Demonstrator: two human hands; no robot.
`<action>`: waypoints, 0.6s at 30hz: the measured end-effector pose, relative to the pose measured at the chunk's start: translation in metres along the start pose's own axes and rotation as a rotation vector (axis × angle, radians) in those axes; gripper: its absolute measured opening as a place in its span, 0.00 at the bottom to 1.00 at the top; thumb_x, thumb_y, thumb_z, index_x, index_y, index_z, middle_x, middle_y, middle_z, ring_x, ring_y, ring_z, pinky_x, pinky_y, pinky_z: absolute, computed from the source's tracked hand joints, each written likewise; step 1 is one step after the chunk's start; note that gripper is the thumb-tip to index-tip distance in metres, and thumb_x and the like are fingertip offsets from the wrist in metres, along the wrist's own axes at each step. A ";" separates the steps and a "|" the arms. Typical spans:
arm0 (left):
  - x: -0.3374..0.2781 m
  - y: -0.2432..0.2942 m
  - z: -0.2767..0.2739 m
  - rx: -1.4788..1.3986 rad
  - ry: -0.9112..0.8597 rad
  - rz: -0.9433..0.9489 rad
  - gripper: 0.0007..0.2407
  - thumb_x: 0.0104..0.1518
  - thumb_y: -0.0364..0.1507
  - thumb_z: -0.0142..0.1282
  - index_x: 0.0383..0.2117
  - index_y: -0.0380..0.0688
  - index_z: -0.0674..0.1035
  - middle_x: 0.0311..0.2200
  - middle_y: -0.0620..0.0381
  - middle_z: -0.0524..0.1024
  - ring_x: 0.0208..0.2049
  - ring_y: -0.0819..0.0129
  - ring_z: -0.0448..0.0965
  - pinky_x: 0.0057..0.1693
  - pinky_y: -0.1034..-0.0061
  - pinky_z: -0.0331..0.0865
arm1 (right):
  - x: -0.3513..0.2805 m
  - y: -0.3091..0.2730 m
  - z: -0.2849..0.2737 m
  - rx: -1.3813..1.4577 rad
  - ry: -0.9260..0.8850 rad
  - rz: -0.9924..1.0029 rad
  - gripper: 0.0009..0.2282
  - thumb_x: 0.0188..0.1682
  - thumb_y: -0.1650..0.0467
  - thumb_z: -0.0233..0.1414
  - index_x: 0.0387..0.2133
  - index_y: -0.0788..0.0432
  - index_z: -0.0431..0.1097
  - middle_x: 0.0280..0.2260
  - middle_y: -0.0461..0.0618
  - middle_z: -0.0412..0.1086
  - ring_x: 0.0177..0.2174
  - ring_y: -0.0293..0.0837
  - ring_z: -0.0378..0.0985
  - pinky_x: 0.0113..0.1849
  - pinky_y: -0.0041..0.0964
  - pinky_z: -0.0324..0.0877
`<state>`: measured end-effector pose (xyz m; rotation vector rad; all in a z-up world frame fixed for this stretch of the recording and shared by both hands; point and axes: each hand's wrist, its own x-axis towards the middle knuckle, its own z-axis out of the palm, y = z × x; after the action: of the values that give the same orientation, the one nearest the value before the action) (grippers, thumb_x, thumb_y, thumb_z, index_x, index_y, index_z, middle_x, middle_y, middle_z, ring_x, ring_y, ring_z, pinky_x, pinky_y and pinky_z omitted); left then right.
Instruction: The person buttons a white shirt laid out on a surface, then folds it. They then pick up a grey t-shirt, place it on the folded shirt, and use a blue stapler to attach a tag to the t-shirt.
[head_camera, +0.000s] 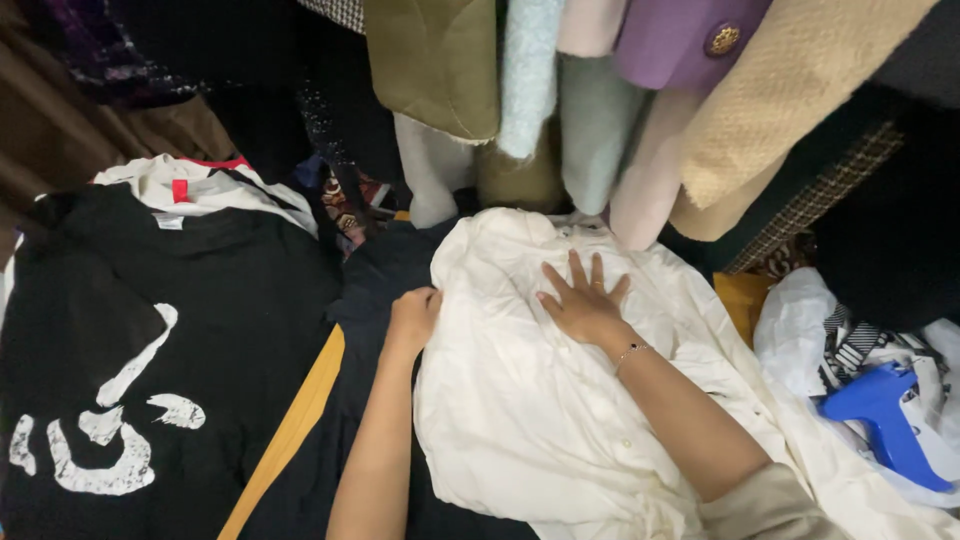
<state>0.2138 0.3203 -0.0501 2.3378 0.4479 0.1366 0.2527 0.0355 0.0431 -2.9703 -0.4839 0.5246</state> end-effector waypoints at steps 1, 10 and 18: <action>-0.011 0.013 -0.004 0.000 -0.002 -0.002 0.15 0.63 0.37 0.47 0.42 0.43 0.85 0.39 0.37 0.82 0.45 0.39 0.81 0.51 0.53 0.76 | 0.001 0.000 0.003 0.000 -0.003 0.001 0.26 0.58 0.50 0.25 0.71 0.31 0.37 0.73 0.49 0.25 0.70 0.61 0.20 0.58 0.82 0.21; 0.000 0.005 -0.007 -0.517 0.117 -0.103 0.14 0.63 0.31 0.48 0.45 0.37 0.83 0.43 0.35 0.80 0.48 0.45 0.79 0.50 0.55 0.74 | 0.009 0.004 0.013 -0.031 0.048 -0.001 0.26 0.58 0.50 0.27 0.71 0.30 0.39 0.73 0.49 0.28 0.70 0.62 0.23 0.59 0.82 0.23; 0.016 0.007 -0.080 -0.341 0.356 -0.084 0.17 0.69 0.36 0.39 0.47 0.32 0.77 0.46 0.26 0.75 0.55 0.29 0.70 0.59 0.44 0.65 | 0.015 0.009 0.018 -0.035 0.072 -0.015 0.26 0.57 0.50 0.28 0.70 0.30 0.39 0.73 0.49 0.29 0.70 0.62 0.24 0.58 0.84 0.25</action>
<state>0.2129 0.3733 0.0118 1.9582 0.6409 0.5512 0.2625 0.0329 0.0197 -3.0042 -0.5134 0.4106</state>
